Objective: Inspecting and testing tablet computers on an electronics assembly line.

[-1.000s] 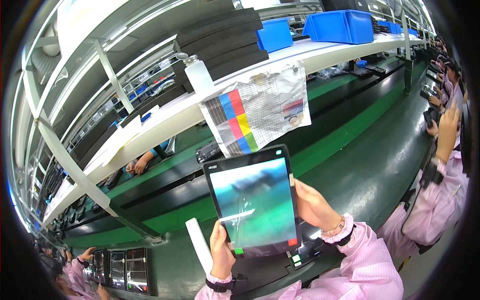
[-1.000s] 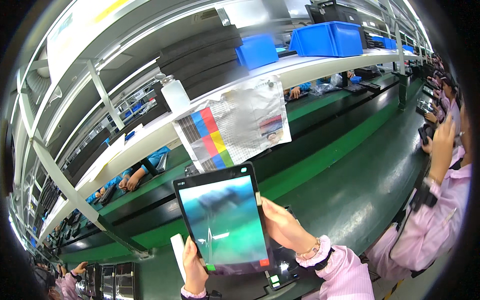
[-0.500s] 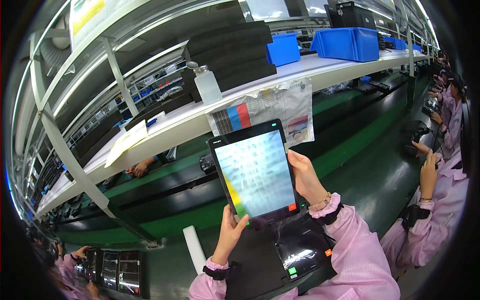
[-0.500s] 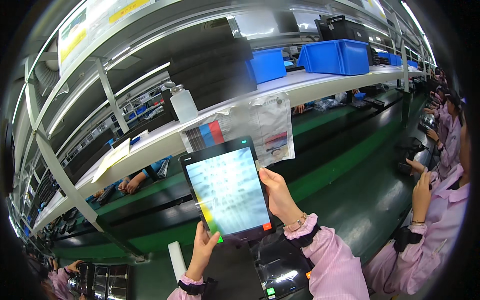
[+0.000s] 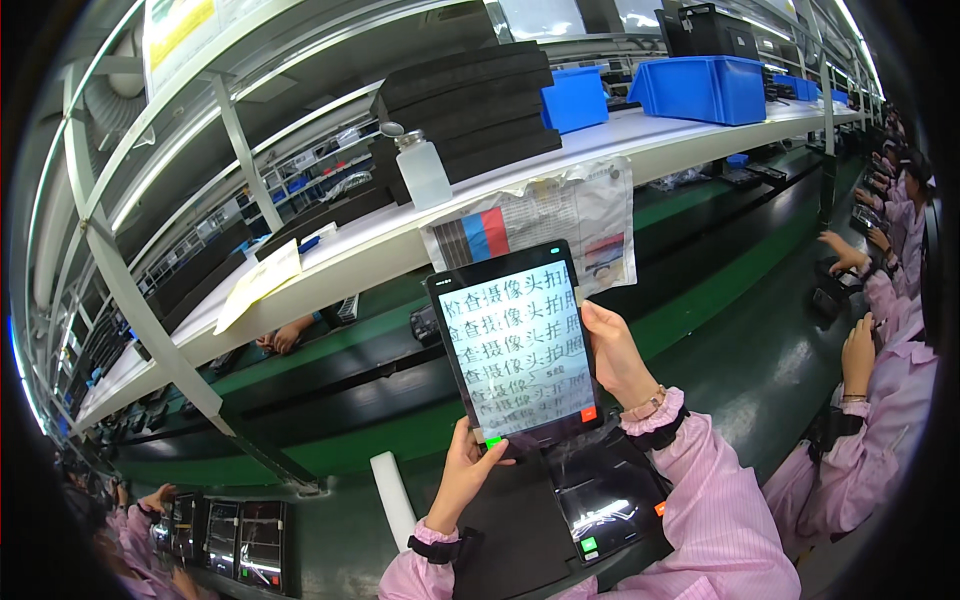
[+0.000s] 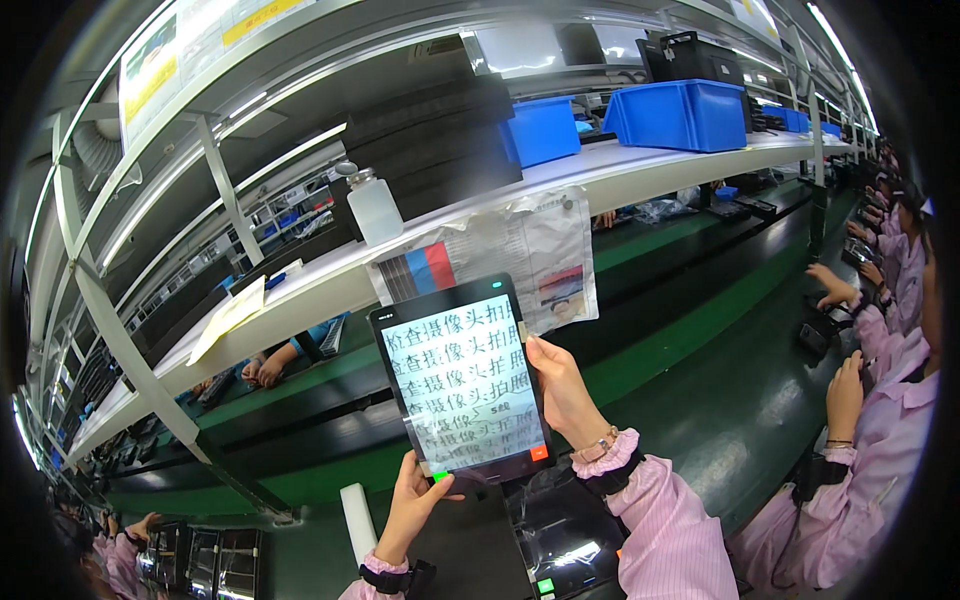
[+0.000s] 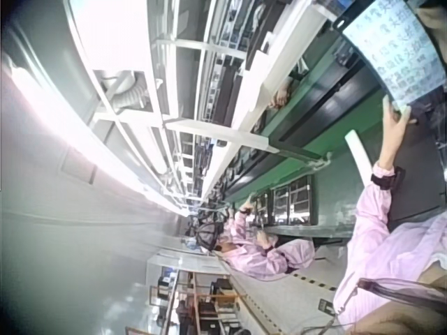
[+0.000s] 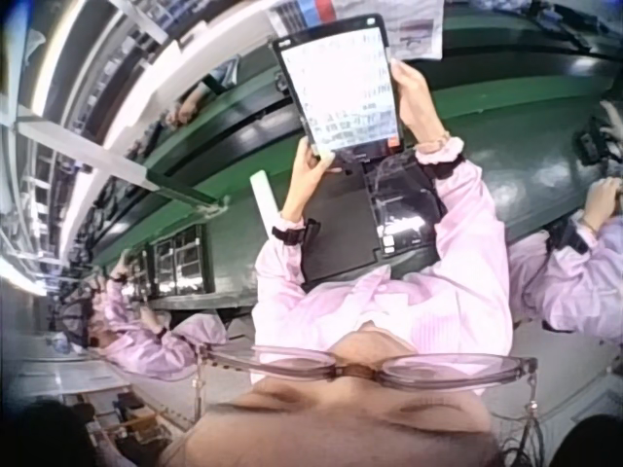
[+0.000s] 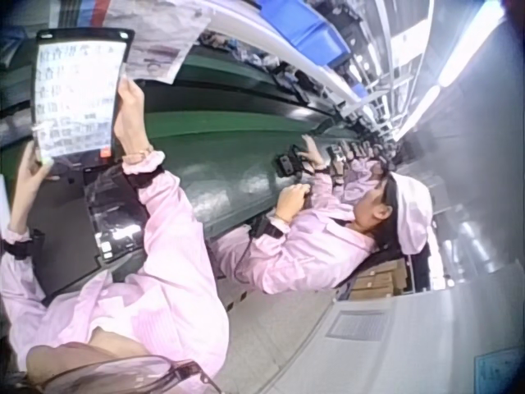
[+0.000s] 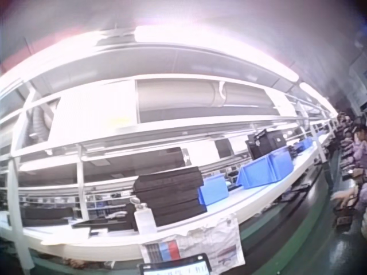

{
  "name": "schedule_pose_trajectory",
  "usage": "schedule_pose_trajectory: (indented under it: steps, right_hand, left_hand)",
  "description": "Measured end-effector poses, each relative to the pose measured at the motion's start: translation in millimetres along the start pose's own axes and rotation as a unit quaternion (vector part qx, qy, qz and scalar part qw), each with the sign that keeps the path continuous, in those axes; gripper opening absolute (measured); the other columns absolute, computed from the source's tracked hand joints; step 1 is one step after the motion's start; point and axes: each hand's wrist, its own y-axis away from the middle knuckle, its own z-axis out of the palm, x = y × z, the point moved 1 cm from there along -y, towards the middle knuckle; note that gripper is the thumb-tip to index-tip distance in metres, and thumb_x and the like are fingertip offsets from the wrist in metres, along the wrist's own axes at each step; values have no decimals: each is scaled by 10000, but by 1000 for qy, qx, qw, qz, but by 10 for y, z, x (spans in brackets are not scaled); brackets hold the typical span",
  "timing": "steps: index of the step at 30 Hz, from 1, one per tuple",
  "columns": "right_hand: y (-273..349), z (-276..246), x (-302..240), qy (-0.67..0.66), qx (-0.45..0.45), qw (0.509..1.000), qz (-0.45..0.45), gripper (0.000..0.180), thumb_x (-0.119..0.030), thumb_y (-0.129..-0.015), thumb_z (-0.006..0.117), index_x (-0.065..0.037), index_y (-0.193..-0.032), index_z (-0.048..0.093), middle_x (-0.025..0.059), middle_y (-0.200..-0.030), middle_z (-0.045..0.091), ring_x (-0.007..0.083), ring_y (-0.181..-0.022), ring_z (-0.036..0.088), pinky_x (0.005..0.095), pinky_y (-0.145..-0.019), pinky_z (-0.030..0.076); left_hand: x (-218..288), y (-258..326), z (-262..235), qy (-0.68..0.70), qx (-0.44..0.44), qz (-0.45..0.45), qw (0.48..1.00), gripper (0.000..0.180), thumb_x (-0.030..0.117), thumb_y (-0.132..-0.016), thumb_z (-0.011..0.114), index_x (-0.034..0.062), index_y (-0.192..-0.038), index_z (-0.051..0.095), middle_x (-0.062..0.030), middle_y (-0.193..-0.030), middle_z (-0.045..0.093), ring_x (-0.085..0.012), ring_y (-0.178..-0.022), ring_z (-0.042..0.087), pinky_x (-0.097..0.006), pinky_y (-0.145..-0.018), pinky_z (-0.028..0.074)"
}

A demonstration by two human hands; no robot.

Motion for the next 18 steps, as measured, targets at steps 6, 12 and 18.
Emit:
schedule_pose_trajectory:
  steps: [6, 12, 18]
  right_hand:
    - [83, -73, -2, 11, 3, 1000, -2, 320, -244, -932, 505, 13, -1114, 561, 37, -1040, 621, 107, -917, 576, 249, -831, 443]
    - [391, 114, -68, 38, 58, 998, 0, 270, -215, -956, 459, 4, -1079, 557, 28, -983, 618, 86, -861, 577, 232, -785, 452]
    - [638, 244, -172, 51, 62, 997, 0, 288, -233, -959, 458, 13, -1072, 555, 38, -978, 618, 89, -861, 579, 227, -781, 454]
  left_hand:
    - [93, 24, 40, -46, 23, 47, 998, 386, 36, -890, 554, 5, -1231, 378, -100, -1097, 572, -127, -979, 557, -243, -791, 470]
    - [419, -122, 186, -5, 88, 71, 994, 289, 92, -909, 549, -11, -1156, 441, -56, -1027, 577, -86, -916, 544, -231, -802, 438]
    - [506, -133, 271, -6, 120, 106, 987, 203, 136, -922, 541, 0, -1071, 519, -23, -1011, 580, -49, -912, 507, -201, -786, 407]
